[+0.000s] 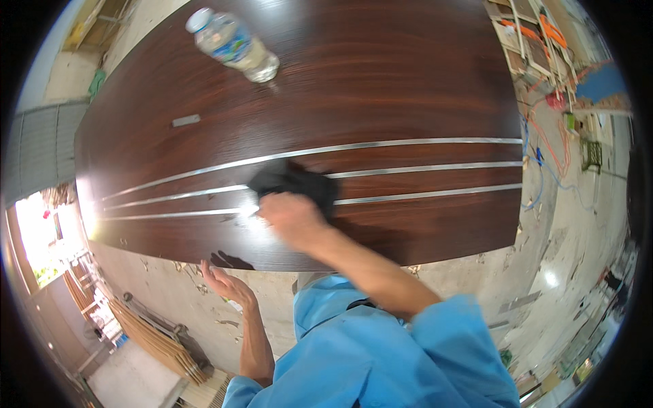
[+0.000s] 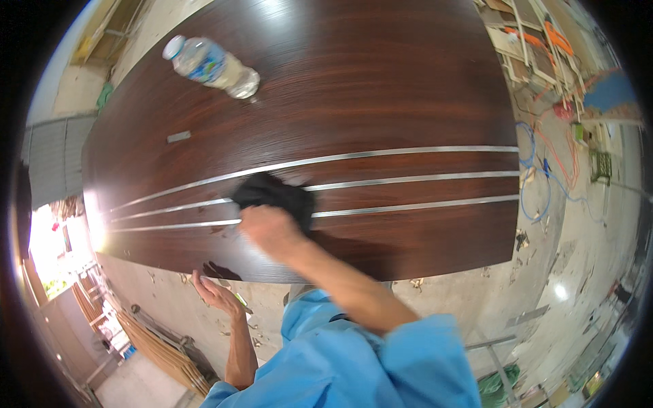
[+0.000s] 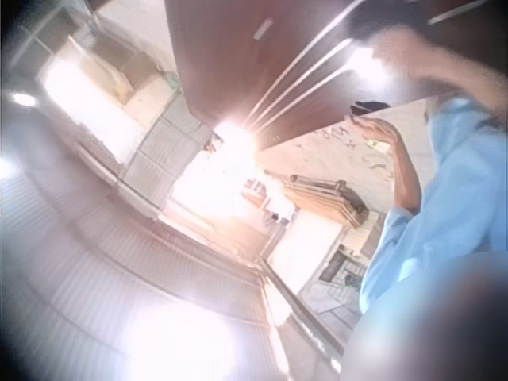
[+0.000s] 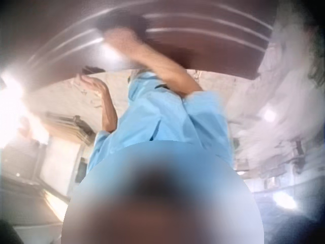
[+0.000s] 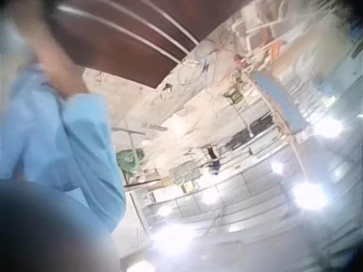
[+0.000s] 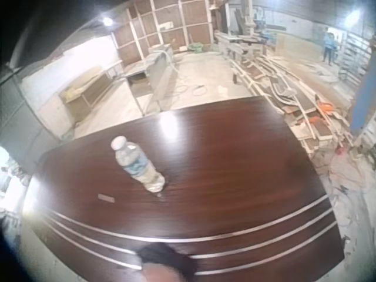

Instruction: The person wipes a large dark wooden table with a black cloth, repeatedly applying water from a plastic bottle and using a small metal scraper to remove residue from the surface and inlaid strips. The person moves the bottle and cloth across the table, focusing on different sections and edges.

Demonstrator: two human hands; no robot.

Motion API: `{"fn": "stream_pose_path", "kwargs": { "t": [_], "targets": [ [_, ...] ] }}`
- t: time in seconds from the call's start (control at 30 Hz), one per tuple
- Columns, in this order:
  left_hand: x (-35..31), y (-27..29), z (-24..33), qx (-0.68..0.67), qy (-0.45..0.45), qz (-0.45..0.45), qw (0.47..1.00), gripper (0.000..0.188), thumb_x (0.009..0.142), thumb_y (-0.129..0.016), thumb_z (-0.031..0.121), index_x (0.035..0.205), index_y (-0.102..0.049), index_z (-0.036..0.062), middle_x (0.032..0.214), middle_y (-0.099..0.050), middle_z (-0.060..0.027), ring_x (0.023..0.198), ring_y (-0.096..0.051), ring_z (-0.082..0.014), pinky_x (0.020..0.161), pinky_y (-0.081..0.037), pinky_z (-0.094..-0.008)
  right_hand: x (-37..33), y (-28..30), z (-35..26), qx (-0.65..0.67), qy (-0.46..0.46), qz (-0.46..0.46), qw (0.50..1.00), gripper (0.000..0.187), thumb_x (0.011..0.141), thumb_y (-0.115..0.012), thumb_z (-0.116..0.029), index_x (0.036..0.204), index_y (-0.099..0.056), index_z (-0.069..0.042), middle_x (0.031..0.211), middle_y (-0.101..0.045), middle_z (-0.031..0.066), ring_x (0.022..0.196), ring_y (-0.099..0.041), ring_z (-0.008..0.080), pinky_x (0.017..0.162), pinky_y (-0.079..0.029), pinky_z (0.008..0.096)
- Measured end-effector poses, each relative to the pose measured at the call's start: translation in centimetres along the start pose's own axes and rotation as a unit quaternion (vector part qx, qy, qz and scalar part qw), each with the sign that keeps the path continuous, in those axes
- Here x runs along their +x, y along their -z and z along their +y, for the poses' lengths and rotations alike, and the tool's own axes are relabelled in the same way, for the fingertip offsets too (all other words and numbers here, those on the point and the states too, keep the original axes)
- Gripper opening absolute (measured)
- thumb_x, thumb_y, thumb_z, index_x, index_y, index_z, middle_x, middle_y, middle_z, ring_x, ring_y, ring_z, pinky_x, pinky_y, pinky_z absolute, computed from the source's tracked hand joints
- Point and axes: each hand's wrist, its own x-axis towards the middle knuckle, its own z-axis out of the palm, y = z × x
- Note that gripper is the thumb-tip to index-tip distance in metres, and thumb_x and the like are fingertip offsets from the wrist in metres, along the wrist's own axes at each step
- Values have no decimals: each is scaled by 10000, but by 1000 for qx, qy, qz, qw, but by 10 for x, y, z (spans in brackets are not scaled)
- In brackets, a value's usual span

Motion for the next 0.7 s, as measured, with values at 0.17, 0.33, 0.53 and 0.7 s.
{"fn": "stream_pose_path", "kwargs": {
  "t": [0.17,0.33,0.53,0.7],
  "targets": [
    [0,36,-70,42,44,17,998,361,1119,-467,97,1430,-549,-66,1450,-598,-210,1363,-542,-322,1157,-420,-448,-78,184,119,-361,-170,86,913,186,977,-713,-242,1061,-699,-76,963,-652,113,820,-648,331,730,-549,469],
    [23,31,-67,14,-97,-39,994,354,1005,-556,-22,1354,-604,-57,1457,-603,-219,1393,-526,-378,1181,-377,-488,-120,242,137,-521,-431,147,722,320,1061,-598,-315,1308,-641,-116,1239,-679,136,1078,-709,378,839,-582,493],
    [88,34,-73,-136,-123,-103,978,332,1005,-567,-13,1332,-618,-41,1449,-607,-212,1392,-526,-374,1180,-375,-482,-32,2,-5,-389,-219,85,891,200,958,-679,-164,1142,-651,-89,1090,-624,145,932,-687,366,730,-587,483],
    [170,59,-120,-164,-52,-74,982,348,1076,-516,79,1392,-580,-51,1438,-597,-212,1343,-553,-333,1152,-415,-445,103,-267,-202,-133,-3,16,991,178,810,-693,-227,923,-616,-113,832,-582,63,667,-657,187,522,-546,340]
  ]
}}
